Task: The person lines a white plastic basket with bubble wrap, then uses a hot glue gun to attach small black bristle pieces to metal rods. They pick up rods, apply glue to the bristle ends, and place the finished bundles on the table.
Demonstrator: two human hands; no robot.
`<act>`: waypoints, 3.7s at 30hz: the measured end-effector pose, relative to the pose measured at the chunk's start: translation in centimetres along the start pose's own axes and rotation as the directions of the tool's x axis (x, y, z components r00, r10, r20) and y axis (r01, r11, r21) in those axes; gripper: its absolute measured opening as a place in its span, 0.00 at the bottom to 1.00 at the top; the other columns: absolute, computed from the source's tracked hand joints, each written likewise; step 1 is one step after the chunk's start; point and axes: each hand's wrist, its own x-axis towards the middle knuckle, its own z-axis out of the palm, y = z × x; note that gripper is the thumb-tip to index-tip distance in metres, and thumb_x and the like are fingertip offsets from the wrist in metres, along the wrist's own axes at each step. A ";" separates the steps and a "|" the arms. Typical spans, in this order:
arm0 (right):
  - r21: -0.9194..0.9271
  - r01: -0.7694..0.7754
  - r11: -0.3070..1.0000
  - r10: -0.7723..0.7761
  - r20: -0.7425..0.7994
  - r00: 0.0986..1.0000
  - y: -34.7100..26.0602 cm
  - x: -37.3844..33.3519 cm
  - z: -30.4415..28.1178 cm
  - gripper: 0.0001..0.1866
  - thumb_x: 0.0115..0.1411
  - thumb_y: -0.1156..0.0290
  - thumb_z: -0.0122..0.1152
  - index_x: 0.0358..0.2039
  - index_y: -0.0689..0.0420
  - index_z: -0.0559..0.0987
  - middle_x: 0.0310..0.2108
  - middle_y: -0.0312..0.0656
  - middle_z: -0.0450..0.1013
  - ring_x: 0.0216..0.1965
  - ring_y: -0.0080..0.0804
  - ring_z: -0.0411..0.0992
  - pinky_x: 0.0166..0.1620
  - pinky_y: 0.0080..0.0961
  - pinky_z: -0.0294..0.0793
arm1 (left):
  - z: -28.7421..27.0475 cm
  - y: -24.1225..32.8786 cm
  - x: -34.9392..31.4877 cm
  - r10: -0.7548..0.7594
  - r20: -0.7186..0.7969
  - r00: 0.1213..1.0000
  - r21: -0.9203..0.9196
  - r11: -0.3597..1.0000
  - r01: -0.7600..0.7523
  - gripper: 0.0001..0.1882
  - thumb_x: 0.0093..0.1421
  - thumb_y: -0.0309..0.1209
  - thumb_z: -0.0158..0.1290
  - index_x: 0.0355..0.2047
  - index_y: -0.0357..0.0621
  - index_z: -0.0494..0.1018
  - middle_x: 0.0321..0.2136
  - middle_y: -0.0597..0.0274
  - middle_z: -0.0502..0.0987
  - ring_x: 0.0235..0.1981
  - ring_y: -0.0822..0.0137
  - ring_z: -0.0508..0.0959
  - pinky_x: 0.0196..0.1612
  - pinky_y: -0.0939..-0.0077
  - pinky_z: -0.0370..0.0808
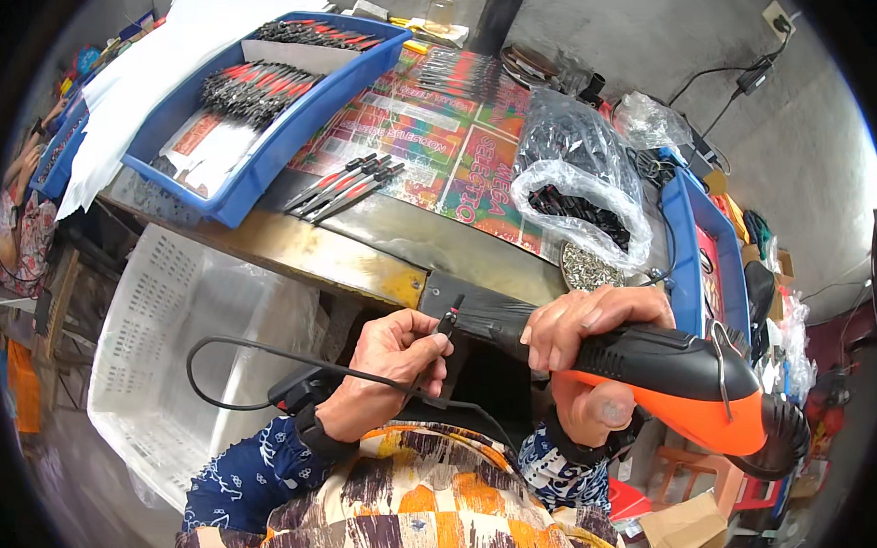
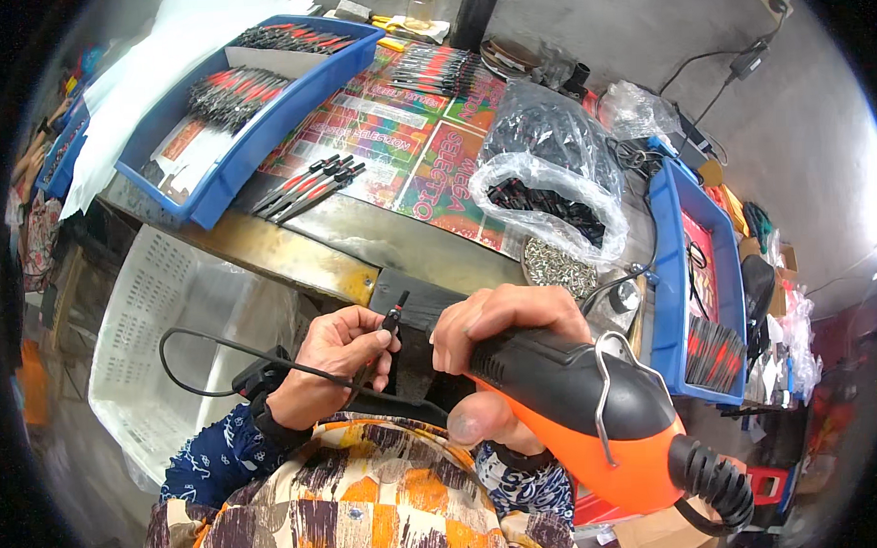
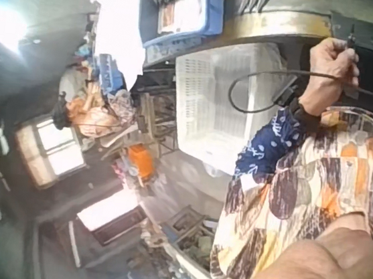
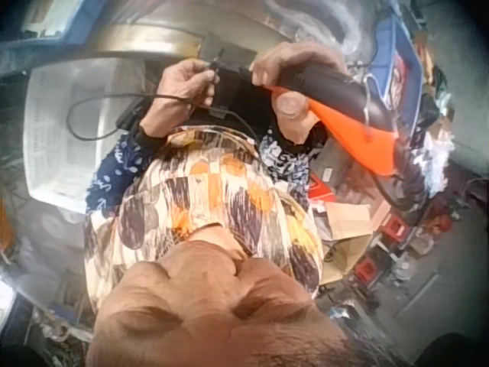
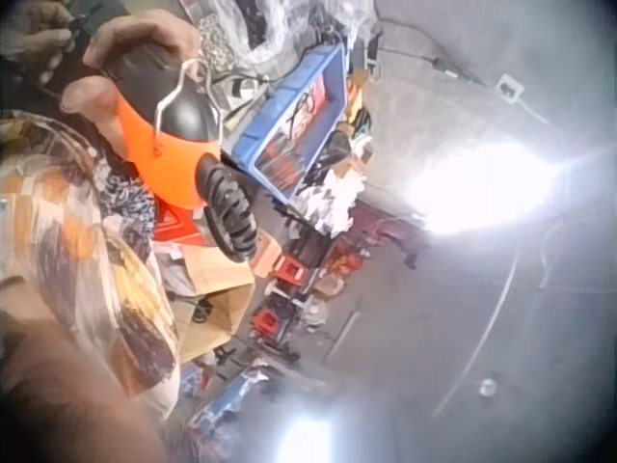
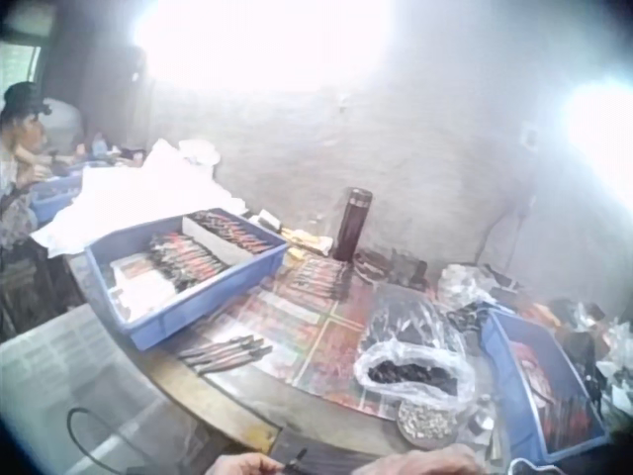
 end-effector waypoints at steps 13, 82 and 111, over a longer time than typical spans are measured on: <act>0.071 -0.070 0.995 0.073 -0.042 0.996 2.0 0.3 0.4 0.29 0.47 0.73 0.73 0.44 0.62 0.64 0.27 0.45 0.70 0.31 0.34 0.70 0.40 0.35 0.71 | 0.4 -0.9 0.4 -0.015 -0.045 0.999 -0.004 1.000 0.015 0.05 0.62 0.26 0.52 0.35 0.38 0.69 0.27 0.63 0.76 0.22 0.78 0.72 0.21 0.86 0.70; -0.262 -0.263 0.929 0.184 -0.291 0.939 2.3 2.1 3.2 0.39 0.44 0.37 0.68 0.33 0.62 0.64 0.16 0.36 0.63 0.15 0.27 0.65 0.22 0.26 0.69 | 1.4 -1.1 0.0 0.010 -0.109 0.994 -0.092 0.996 -0.020 0.05 0.61 0.27 0.53 0.32 0.40 0.69 0.24 0.66 0.73 0.20 0.80 0.68 0.21 0.85 0.65; -0.218 -0.039 0.975 0.009 -0.134 0.991 3.7 2.5 2.5 0.39 0.46 0.33 0.63 0.34 0.59 0.63 0.16 0.36 0.63 0.14 0.27 0.65 0.21 0.24 0.69 | 1.2 -1.2 0.2 -0.016 -0.117 0.993 -0.083 0.997 0.006 0.04 0.61 0.25 0.53 0.33 0.39 0.69 0.24 0.65 0.75 0.19 0.80 0.68 0.20 0.86 0.65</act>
